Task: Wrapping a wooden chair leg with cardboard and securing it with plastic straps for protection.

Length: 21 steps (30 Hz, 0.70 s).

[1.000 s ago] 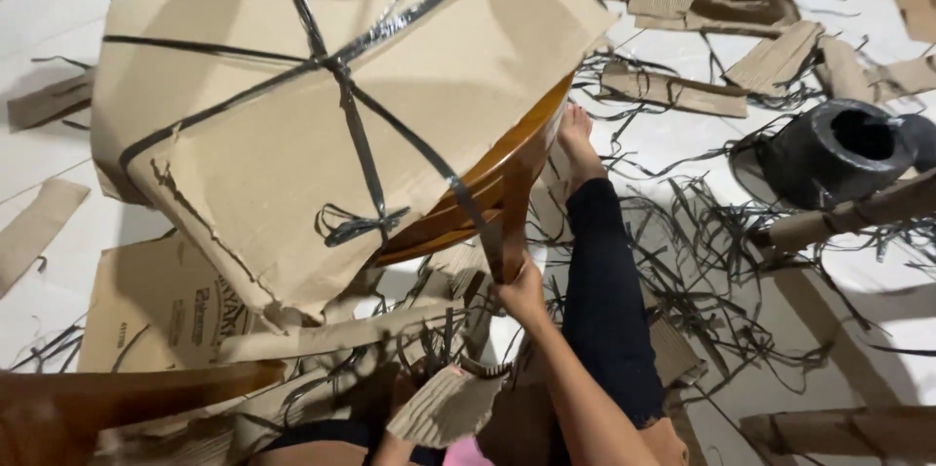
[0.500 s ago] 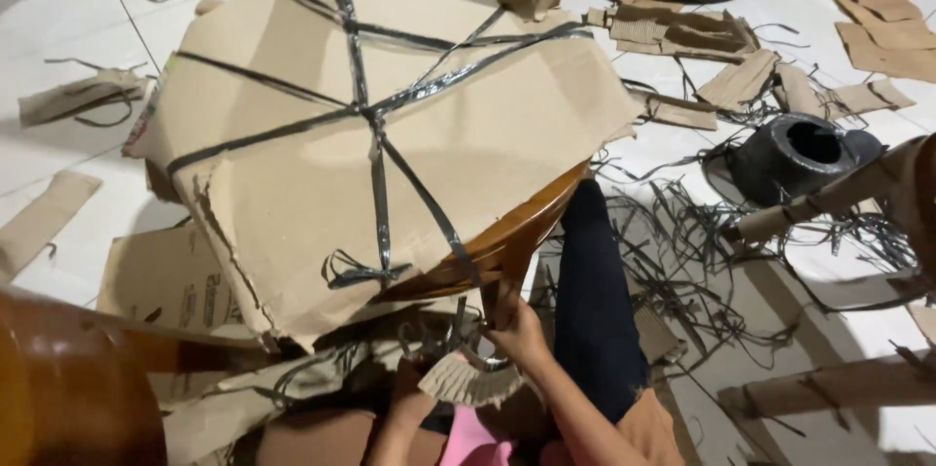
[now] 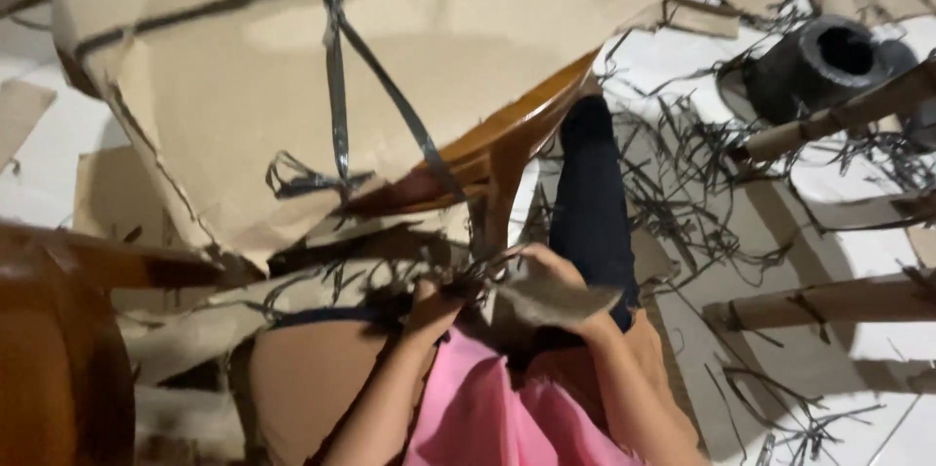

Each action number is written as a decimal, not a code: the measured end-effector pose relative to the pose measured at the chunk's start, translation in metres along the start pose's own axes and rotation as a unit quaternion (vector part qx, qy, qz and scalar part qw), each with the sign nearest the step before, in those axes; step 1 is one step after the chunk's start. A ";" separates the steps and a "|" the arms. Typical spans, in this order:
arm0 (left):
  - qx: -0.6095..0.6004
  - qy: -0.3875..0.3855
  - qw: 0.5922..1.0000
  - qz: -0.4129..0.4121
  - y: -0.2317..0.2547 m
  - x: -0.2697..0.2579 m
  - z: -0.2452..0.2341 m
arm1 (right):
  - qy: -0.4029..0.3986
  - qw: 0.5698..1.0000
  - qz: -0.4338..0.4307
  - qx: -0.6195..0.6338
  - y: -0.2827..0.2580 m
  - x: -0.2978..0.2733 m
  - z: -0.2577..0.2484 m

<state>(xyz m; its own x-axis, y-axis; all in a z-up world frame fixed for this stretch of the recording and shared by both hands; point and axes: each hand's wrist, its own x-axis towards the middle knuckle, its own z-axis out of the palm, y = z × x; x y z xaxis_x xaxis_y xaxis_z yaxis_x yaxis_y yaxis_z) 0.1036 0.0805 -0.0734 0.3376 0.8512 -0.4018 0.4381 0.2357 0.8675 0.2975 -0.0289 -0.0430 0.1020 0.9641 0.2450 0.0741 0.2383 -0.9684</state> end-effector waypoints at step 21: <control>0.354 -0.025 0.926 -0.132 -0.180 0.166 -0.047 | 0.157 0.977 0.128 -0.074 -0.013 0.001 0.027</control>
<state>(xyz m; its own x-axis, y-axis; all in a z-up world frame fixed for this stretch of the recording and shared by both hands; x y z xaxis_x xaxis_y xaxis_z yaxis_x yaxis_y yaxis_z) 0.0420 0.2016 -0.2825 0.1718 0.7803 -0.6014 0.9408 0.0511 0.3351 0.2702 -0.0276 -0.0310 0.4330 0.9011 0.0214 0.1460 -0.0467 -0.9882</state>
